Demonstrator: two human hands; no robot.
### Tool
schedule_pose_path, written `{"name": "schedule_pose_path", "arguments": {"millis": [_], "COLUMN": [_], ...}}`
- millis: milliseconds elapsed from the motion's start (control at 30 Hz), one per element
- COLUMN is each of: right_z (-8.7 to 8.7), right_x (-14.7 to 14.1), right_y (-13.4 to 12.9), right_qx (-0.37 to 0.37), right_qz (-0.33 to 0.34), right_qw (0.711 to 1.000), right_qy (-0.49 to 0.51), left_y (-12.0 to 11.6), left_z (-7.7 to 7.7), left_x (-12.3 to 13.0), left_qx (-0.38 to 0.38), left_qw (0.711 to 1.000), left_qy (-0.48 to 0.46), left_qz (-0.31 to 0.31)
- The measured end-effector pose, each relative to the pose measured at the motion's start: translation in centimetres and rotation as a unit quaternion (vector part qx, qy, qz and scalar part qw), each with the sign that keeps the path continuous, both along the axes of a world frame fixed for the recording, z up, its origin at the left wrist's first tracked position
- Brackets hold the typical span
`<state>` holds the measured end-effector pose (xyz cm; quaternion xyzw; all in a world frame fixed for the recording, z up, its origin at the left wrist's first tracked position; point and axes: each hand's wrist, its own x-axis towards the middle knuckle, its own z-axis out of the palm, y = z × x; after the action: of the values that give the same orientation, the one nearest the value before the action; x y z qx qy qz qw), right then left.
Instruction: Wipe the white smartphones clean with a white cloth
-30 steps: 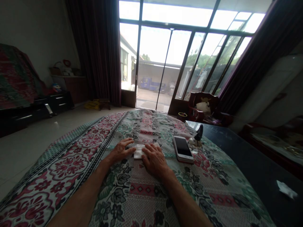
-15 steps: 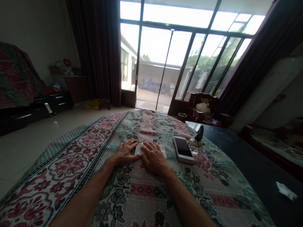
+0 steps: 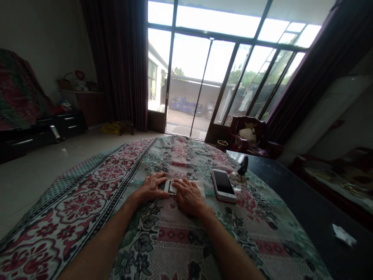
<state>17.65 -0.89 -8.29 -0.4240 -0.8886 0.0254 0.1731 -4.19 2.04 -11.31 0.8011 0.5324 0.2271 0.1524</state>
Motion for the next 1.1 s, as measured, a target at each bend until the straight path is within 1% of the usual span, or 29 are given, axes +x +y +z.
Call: {"name": "schedule_pose_path", "arguments": {"millis": [133,233,333,533,633,767,967,1100], "right_z": [0.0,-0.1,0.0,0.1,0.2,0.2,0.1,0.3], "right_x": [2.2,2.6,1.7,-1.9,-2.5,-1.1,2.0,2.2], "right_y": [-0.5,-0.7,-0.5,0.3,0.5,0.5,0.2,0.1], "right_qx": [-0.008,-0.007,-0.004,0.02,0.023,0.017,0.015,0.017], "right_qz": [-0.03,-0.03,-0.018,0.016,0.024,0.029,-0.002,-0.008], "right_qw": [1.0,1.0,1.0,1.0,0.999,0.999,1.0,1.0], "right_qy": [-0.003,-0.006,-0.006,-0.001,0.004,0.007,0.012,0.003], "left_y": [-0.1,-0.2,-0.3,-0.3,-0.4,-0.6,-0.3,-0.2], "left_z": [0.2,0.4,0.5,0.3,0.3,0.7,0.8,0.6], "left_x": [0.0,0.1,0.2,0.3,0.3,0.3,0.2,0.2], "left_qx": [-0.006,-0.005,-0.012,-0.008,-0.015,-0.016,-0.017,-0.014], "left_qw": [1.0,1.0,1.0,1.0,1.0,1.0,1.0,1.0], "left_qy": [0.006,-0.004,-0.007,-0.001,0.007,0.016,0.022,0.024], "left_qz": [-0.005,0.0,0.007,0.006,0.014,0.006,0.004,0.004]}}
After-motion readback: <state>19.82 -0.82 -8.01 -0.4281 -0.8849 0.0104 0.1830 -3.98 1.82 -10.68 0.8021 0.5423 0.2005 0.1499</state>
